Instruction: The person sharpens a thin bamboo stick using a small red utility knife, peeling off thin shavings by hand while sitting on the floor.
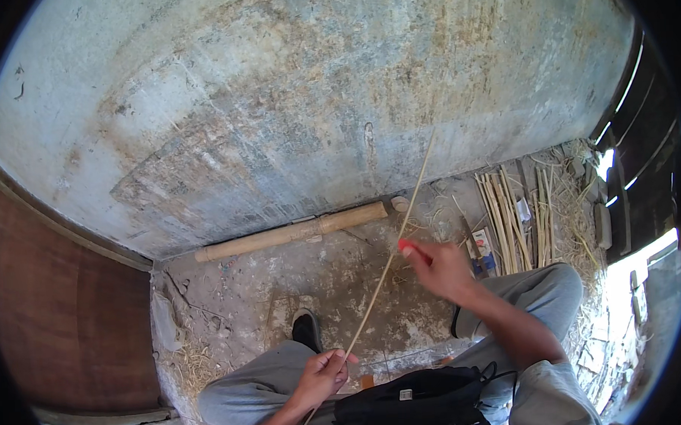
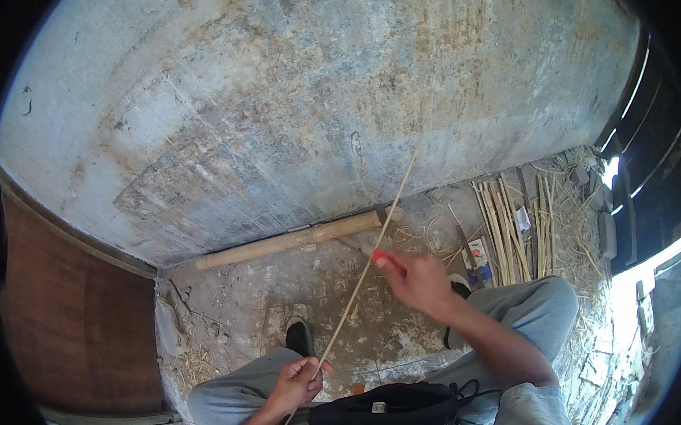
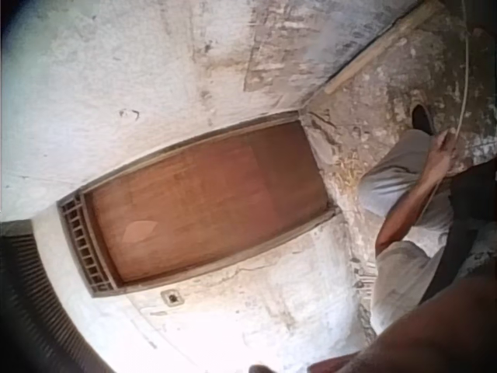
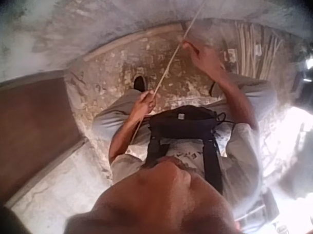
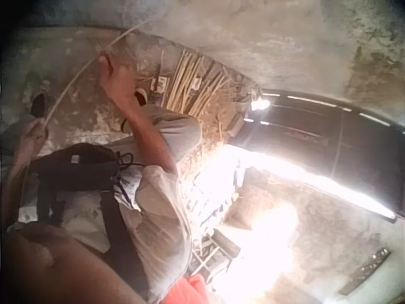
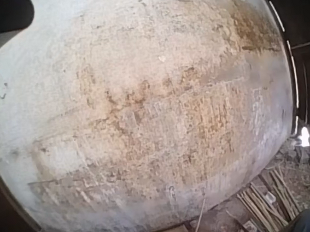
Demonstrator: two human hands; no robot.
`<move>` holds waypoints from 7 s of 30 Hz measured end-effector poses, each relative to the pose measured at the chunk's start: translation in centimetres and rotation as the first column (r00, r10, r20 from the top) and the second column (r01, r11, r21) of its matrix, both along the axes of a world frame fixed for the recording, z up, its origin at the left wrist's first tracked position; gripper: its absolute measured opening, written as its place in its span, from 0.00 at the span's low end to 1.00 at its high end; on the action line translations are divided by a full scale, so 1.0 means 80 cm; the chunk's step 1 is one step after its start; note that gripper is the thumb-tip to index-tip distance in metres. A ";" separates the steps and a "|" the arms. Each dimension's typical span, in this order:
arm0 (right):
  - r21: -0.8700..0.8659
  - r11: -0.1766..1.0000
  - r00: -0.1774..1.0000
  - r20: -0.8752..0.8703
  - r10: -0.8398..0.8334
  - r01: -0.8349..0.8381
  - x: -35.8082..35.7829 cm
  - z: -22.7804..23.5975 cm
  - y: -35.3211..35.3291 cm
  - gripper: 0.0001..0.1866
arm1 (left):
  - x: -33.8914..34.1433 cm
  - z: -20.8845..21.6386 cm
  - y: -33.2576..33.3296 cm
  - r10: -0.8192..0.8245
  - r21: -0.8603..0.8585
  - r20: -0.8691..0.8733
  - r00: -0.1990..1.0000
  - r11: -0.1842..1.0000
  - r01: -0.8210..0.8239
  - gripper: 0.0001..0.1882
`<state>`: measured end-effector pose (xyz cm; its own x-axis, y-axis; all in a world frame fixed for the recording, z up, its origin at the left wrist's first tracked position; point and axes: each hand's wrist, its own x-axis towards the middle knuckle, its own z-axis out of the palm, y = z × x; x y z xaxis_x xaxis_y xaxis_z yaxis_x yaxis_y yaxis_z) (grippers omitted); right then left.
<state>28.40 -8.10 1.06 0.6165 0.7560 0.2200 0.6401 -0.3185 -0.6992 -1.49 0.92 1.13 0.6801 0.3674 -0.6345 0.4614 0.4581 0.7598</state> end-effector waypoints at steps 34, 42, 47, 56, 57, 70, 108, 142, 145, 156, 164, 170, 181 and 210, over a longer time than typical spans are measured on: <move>-0.085 0.928 0.926 0.076 0.369 -0.363 -0.089 -0.021 -0.030 0.20 | 0.018 -0.003 0.004 0.109 -0.017 0.032 0.994 0.994 -0.108 0.18; -0.078 0.927 0.924 0.090 0.372 -0.366 -0.090 -0.026 -0.029 0.20 | 0.015 -0.006 0.004 0.118 -0.045 0.037 0.992 0.992 -0.116 0.17; -0.107 0.923 0.921 0.086 0.380 -0.370 -0.089 -0.023 -0.029 0.21 | 0.016 -0.007 0.002 0.111 -0.003 0.058 0.992 0.994 -0.111 0.17; -0.103 0.910 0.911 0.063 0.408 -0.401 -0.086 -0.025 -0.029 0.21 | 0.014 -0.011 0.000 0.092 0.081 0.042 0.995 0.992 -0.095 0.19; -0.084 0.915 0.915 0.058 0.400 -0.395 -0.086 -0.028 -0.029 0.21 | 0.014 -0.012 0.000 0.094 0.081 0.041 0.995 0.992 -0.097 0.19; -0.136 0.908 0.907 0.098 0.410 -0.395 -0.088 -0.019 -0.029 0.21 | 0.014 -0.006 -0.001 0.120 0.024 0.034 0.992 0.992 -0.121 0.17; -0.107 0.930 0.932 0.059 0.358 -0.351 -0.069 -0.024 -0.030 0.21 | 0.010 0.004 -0.009 0.062 -0.002 -0.021 0.998 0.998 -0.062 0.18; -0.155 0.933 0.942 0.038 0.334 -0.325 -0.053 -0.005 -0.025 0.17 | -0.014 0.011 -0.005 0.051 0.059 -0.025 0.998 0.997 -0.050 0.18; -0.020 0.954 0.953 0.043 0.299 -0.298 -0.044 -0.007 -0.021 0.18 | -0.014 0.016 -0.004 0.054 0.032 -0.023 0.998 0.998 -0.053 0.18; 0.009 0.999 0.995 0.081 -0.051 0.051 0.035 -0.006 -0.009 0.17 | -0.024 0.019 -0.013 -0.059 0.152 -0.034 0.998 0.986 0.064 0.17; 0.079 0.965 0.963 0.123 0.240 -0.250 -0.039 -0.018 -0.019 0.15 | -0.016 0.018 -0.006 0.023 0.107 -0.037 0.999 0.994 -0.019 0.17; 0.006 0.998 0.997 0.056 0.056 -0.057 0.013 -0.013 -0.007 0.16 | -0.028 0.007 -0.010 -0.013 0.147 -0.032 0.999 0.989 0.017 0.18; -0.047 0.982 0.983 0.021 -0.181 0.182 0.052 -0.015 0.000 0.19 | -0.111 0.009 -0.024 -0.057 0.574 -0.216 0.975 0.800 0.174 0.24; -0.022 0.849 0.844 -0.128 0.521 -0.528 -0.089 -0.017 -0.035 0.21 | -0.014 0.021 0.020 -0.017 -0.313 -0.072 0.997 0.950 -0.006 0.26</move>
